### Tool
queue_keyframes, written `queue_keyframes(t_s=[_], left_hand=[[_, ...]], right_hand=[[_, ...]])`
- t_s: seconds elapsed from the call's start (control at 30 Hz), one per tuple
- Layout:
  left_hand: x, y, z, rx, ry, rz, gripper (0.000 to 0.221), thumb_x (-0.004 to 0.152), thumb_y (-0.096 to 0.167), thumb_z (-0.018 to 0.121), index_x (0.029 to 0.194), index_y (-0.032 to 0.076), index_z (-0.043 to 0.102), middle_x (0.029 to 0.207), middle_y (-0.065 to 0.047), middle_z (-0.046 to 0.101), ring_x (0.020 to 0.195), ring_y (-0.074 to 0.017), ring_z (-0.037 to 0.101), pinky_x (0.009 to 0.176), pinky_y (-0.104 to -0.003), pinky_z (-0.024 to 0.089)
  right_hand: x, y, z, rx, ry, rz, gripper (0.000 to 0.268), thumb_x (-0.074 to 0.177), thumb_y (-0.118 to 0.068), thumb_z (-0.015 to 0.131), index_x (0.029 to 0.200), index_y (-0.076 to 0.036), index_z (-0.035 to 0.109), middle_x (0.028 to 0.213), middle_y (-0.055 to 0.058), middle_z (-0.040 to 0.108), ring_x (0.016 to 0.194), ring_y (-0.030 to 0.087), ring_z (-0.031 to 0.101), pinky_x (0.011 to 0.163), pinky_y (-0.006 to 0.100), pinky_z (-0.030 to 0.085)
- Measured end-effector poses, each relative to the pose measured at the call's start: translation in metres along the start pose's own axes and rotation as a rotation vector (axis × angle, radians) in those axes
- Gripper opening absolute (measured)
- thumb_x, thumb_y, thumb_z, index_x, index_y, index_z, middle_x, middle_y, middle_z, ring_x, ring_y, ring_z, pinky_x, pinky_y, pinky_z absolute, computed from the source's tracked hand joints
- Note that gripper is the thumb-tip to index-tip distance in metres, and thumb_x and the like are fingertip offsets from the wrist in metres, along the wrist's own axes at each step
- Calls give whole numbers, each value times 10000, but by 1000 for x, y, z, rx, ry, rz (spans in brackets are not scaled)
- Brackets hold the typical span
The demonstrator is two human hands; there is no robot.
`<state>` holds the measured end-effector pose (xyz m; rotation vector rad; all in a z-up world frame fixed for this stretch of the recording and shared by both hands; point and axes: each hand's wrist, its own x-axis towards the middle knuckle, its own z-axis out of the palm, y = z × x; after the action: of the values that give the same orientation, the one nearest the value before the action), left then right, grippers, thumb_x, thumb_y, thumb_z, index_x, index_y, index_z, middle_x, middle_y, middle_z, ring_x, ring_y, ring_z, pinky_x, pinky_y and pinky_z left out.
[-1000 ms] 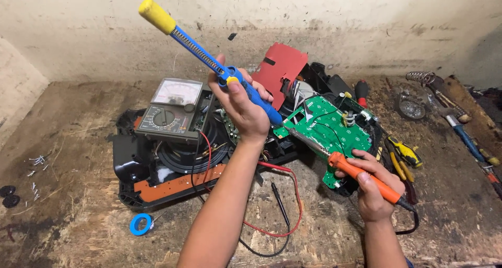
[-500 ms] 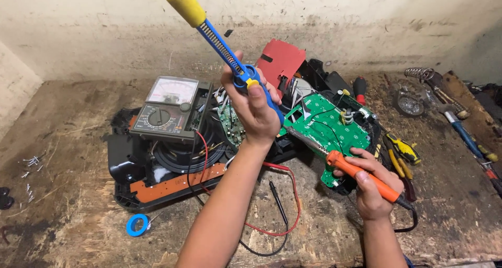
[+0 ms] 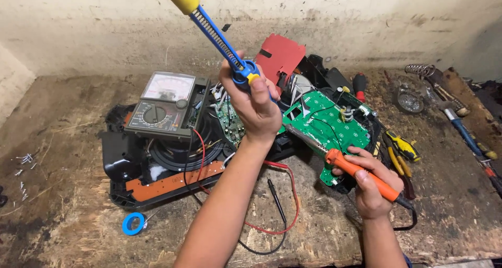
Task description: Desoldering electronic components from a circuit board using a soldering iron and a desoldering pump
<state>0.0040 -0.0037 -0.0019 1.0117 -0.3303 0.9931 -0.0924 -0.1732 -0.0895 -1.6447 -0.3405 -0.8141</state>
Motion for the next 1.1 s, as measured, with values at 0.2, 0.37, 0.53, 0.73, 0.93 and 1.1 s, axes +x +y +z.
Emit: queue_keyframes(t_s=[0.2,0.37,0.53,0.73,0.93,1.1], left_hand=[[0,-1,-1,8,41,-4,378,855,390,336,1078,85,335,638,-67,394,378,-105,380,366,-193,326],[1,2,-3,-28,1,3,385,857,405,335,1080,92,317,673,-64,378,391,-112,378,372,-203,327],[6,45,-6,-293,51,-58,430,846,399,430,1151,124,300,717,-44,404,429,-94,395,367,-202,365],[-8,146,-51,-75,-262,-194,348,795,246,504,1050,116,307,655,-10,393,430,-88,413,373,-210,423],[-55,182,-120,866,-1488,-769,379,724,335,512,1067,203,417,797,-68,598,692,-241,594,621,-356,440],[-79,188,-124,1086,-1689,-1035,438,717,621,398,907,233,328,773,-34,567,664,-254,512,623,-404,365]], right_hand=[[-3,4,-2,3,14,29,301,721,-193,472,838,74,548,758,191,570,986,355,526,761,379,491],[-5,9,-5,64,9,95,292,715,-183,485,846,70,553,787,193,567,1032,323,502,603,356,544],[-2,-5,2,216,118,70,334,710,-193,453,847,104,516,899,294,512,900,370,530,536,376,549],[-3,-24,-6,424,263,50,374,690,-252,488,846,87,513,775,193,525,608,375,561,494,375,529],[-13,-100,0,622,18,176,411,780,-315,486,983,42,503,883,221,550,714,257,569,647,316,464],[-27,-145,28,785,-426,277,406,838,-321,534,969,63,523,748,271,606,641,299,618,668,406,471]])
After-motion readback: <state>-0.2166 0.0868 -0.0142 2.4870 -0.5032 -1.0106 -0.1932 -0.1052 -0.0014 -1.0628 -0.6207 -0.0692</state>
